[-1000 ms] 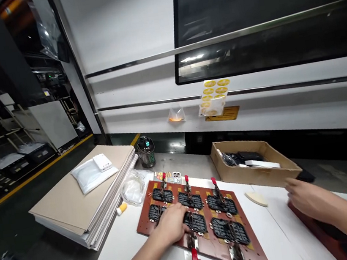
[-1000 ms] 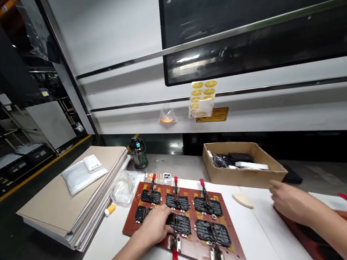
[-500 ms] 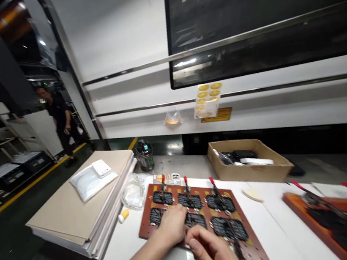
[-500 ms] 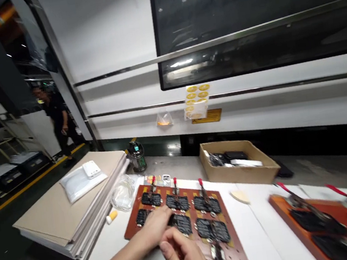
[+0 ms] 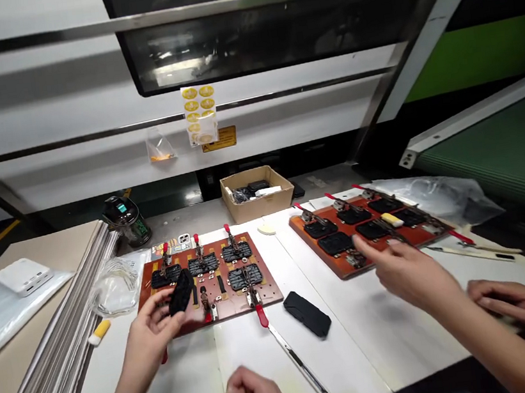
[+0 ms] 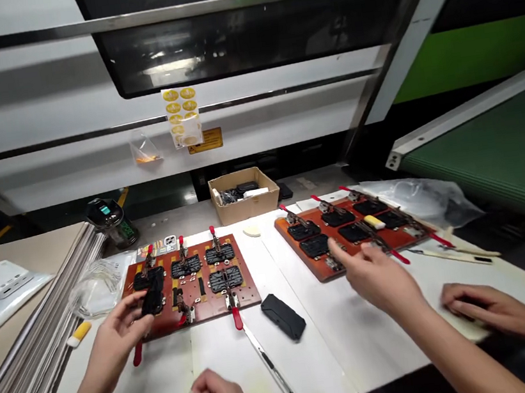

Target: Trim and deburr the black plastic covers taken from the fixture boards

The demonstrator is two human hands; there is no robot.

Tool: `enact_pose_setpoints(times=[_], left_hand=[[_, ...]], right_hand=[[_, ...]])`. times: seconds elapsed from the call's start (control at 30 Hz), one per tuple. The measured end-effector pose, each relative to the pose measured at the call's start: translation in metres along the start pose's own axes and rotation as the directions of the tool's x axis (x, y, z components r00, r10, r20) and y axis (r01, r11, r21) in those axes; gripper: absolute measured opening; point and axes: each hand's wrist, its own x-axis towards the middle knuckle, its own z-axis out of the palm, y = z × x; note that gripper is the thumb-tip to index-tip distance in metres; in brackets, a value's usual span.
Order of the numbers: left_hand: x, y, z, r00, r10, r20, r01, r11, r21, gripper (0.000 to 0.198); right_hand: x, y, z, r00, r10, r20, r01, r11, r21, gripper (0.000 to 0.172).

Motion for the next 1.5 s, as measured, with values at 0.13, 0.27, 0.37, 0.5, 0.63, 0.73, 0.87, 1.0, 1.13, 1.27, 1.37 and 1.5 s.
enact_pose_setpoints(times=[0.13, 0.27, 0.37, 0.5, 0.63, 0.73, 0.87, 1.0, 1.13, 1.27, 1.37, 1.5], left_hand=[[-0.050, 0.018, 0.031, 0.993, 0.098, 0.071, -0.094, 0.994, -0.058, 0.056], [-0.076, 0.021, 0.060, 0.954, 0.297, 0.040, -0.298, 0.928, 0.222, 0.046], [-0.083, 0.017, 0.073, 0.933, 0.340, 0.115, -0.357, 0.908, 0.219, 0.040], [-0.089, 0.009, 0.089, 0.910, 0.349, 0.222, -0.389, 0.905, 0.170, 0.048], [-0.092, 0.007, 0.099, 0.896, 0.327, 0.300, -0.383, 0.911, 0.151, 0.056], [-0.092, 0.011, 0.104, 0.912, 0.282, 0.298, -0.331, 0.934, 0.131, 0.057], [-0.095, 0.017, 0.120, 0.942, 0.238, 0.236, -0.251, 0.968, 0.024, 0.057], [-0.102, 0.015, 0.146, 0.968, 0.060, 0.242, -0.035, 0.994, -0.107, 0.052], [-0.103, 0.012, 0.148, 0.949, -0.055, 0.310, 0.083, 0.994, -0.077, 0.044], [-0.095, 0.021, 0.128, 0.934, 0.007, 0.356, -0.027, 0.998, 0.051, 0.039], [-0.090, 0.030, 0.121, 0.938, -0.001, 0.347, -0.032, 0.996, 0.088, 0.043], [-0.089, 0.035, 0.133, 0.949, -0.097, 0.300, 0.129, 0.988, -0.090, 0.050]], right_hand=[[0.021, -0.017, -0.004, 0.992, -0.126, -0.004, 0.125, 0.981, 0.146, 0.053], [0.025, -0.022, -0.008, 0.988, -0.153, -0.009, 0.148, 0.931, 0.334, 0.058], [0.019, -0.016, -0.010, 0.992, -0.117, -0.050, 0.126, 0.865, 0.486, 0.058], [0.010, -0.005, -0.020, 0.990, -0.059, -0.128, 0.116, 0.860, 0.496, 0.059], [0.002, 0.001, -0.037, 0.989, -0.039, -0.144, 0.091, 0.921, 0.378, 0.076], [-0.002, -0.003, -0.046, 0.988, -0.048, -0.144, 0.098, 0.928, 0.360, 0.077], [-0.002, -0.011, -0.043, 0.959, -0.015, -0.282, 0.156, 0.860, 0.485, 0.069], [0.002, -0.011, -0.038, 0.914, 0.085, -0.397, 0.199, 0.759, 0.620, 0.062], [0.000, 0.000, -0.054, 0.889, 0.100, -0.447, 0.135, 0.875, 0.466, 0.076], [-0.007, -0.006, -0.089, 0.885, -0.151, -0.441, 0.108, 0.987, -0.122, 0.063], [-0.014, -0.014, -0.105, 0.992, -0.088, -0.091, 0.067, 0.976, -0.209, 0.027], [-0.018, -0.001, -0.096, 0.994, 0.078, 0.073, -0.078, 0.997, -0.001, 0.039]])
